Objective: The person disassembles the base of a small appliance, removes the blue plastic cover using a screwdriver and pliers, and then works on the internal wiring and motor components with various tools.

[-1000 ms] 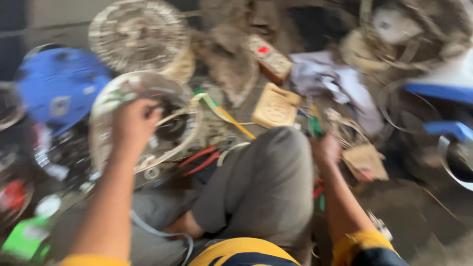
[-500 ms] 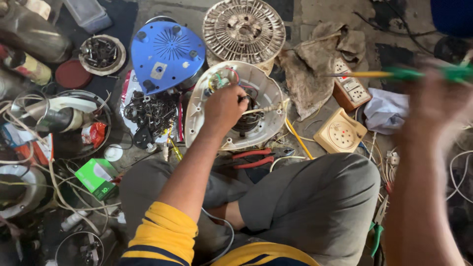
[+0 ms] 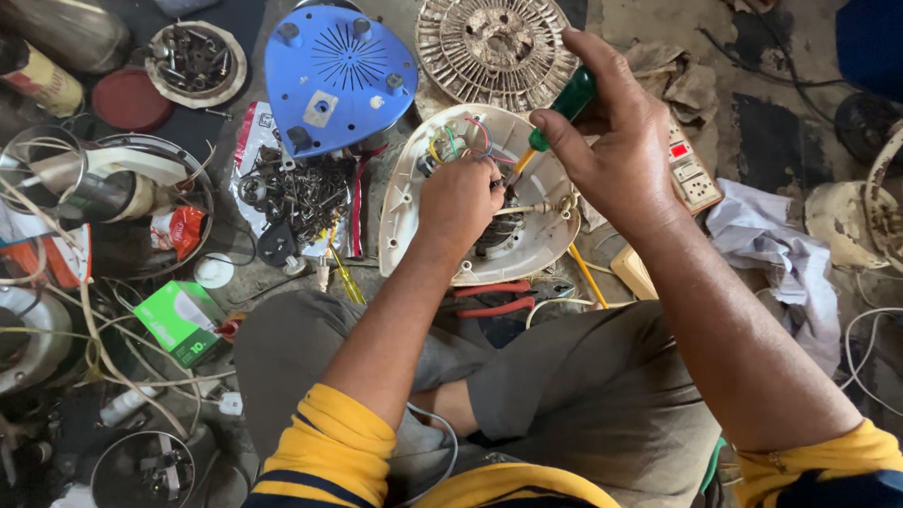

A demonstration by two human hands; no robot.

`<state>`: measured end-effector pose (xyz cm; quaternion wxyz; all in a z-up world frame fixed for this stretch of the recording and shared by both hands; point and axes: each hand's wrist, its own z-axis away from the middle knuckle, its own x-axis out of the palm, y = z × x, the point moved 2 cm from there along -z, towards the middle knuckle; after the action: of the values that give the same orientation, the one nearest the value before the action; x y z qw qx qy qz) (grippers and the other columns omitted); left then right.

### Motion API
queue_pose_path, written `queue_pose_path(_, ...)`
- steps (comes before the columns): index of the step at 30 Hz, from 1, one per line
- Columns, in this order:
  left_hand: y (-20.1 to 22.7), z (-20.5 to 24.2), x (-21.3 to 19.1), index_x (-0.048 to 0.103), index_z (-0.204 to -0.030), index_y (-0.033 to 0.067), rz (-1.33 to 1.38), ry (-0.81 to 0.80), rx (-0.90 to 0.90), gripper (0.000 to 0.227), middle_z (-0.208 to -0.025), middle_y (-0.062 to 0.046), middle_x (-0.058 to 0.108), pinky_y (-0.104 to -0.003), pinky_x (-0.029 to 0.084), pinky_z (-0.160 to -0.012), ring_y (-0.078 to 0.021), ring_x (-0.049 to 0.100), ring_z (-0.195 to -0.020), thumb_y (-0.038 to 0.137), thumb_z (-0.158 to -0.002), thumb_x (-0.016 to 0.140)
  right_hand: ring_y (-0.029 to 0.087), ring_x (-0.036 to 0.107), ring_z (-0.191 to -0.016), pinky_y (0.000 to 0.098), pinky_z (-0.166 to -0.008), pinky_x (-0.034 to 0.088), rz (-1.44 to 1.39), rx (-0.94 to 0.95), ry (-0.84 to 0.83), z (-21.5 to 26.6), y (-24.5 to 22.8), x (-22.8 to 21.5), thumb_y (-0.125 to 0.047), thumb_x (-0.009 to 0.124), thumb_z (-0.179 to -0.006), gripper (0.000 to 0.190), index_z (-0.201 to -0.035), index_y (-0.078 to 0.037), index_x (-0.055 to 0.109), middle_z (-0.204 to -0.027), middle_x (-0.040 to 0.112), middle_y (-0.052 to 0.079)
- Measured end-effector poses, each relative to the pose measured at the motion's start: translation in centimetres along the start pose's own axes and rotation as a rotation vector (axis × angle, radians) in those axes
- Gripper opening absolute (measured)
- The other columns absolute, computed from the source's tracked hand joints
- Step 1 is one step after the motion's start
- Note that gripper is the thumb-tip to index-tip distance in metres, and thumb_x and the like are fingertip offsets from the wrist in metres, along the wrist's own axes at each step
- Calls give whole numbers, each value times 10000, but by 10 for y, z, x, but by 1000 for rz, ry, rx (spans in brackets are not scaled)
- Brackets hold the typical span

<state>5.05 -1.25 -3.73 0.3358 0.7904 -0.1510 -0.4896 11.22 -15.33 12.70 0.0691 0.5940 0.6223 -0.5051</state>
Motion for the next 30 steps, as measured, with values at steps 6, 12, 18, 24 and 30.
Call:
queue_pose_path(6, 0, -1, -2, 768, -917, 106, 18, -25, -42, 215, -859, -129, 744, -459, 555, -750, -339, 716, -835, 255, -773, 827, 102, 723, -933, 259, -828, 633, -24, -47, 85, -2, 3, 9, -80, 865, -1057, 551, -1486, -59, 521, -1088, 727, 67)
queue_pose_path(12, -2, -1, -2, 766, -922, 99, 52, -11, -9, 218, -869, -118, 749, -451, 562, -751, -333, 720, -833, 255, -778, 819, 88, 717, -910, 252, -799, 624, 10, -61, 96, -5, 9, 16, -72, 882, -1037, 547, -1466, -62, 543, -1096, 721, 68)
queue_pose_path(18, -2, -1, -3, 767, -924, 96, 49, 7, 15, 220, -868, -119, 749, -453, 559, -756, -335, 720, -840, 255, -781, 819, 124, 691, -811, 271, -721, 597, 91, -59, 108, -9, 6, 16, -90, 908, -989, 542, -1433, -78, 597, -1083, 718, 99)
queue_pose_path(24, -1, -3, -3, 771, -922, 110, 23, -49, -51, 218, -858, -123, 746, -458, 561, -751, -338, 718, -831, 270, -782, 823, 189, 778, -1039, 323, -874, 645, -17, -109, -71, -15, -1, 8, -20, 742, -1038, 479, -1444, -68, 492, -1112, 740, 84)
queue_pose_path(30, 0, -1, -4, 771, -919, 111, 24, -25, -40, 220, -868, -119, 751, -459, 561, -752, -339, 719, -837, 267, -774, 826, 162, 724, -969, 289, -852, 595, -176, -48, -86, -19, -9, 13, -30, 629, -1021, 481, -1469, -71, 461, -1232, 682, 88)
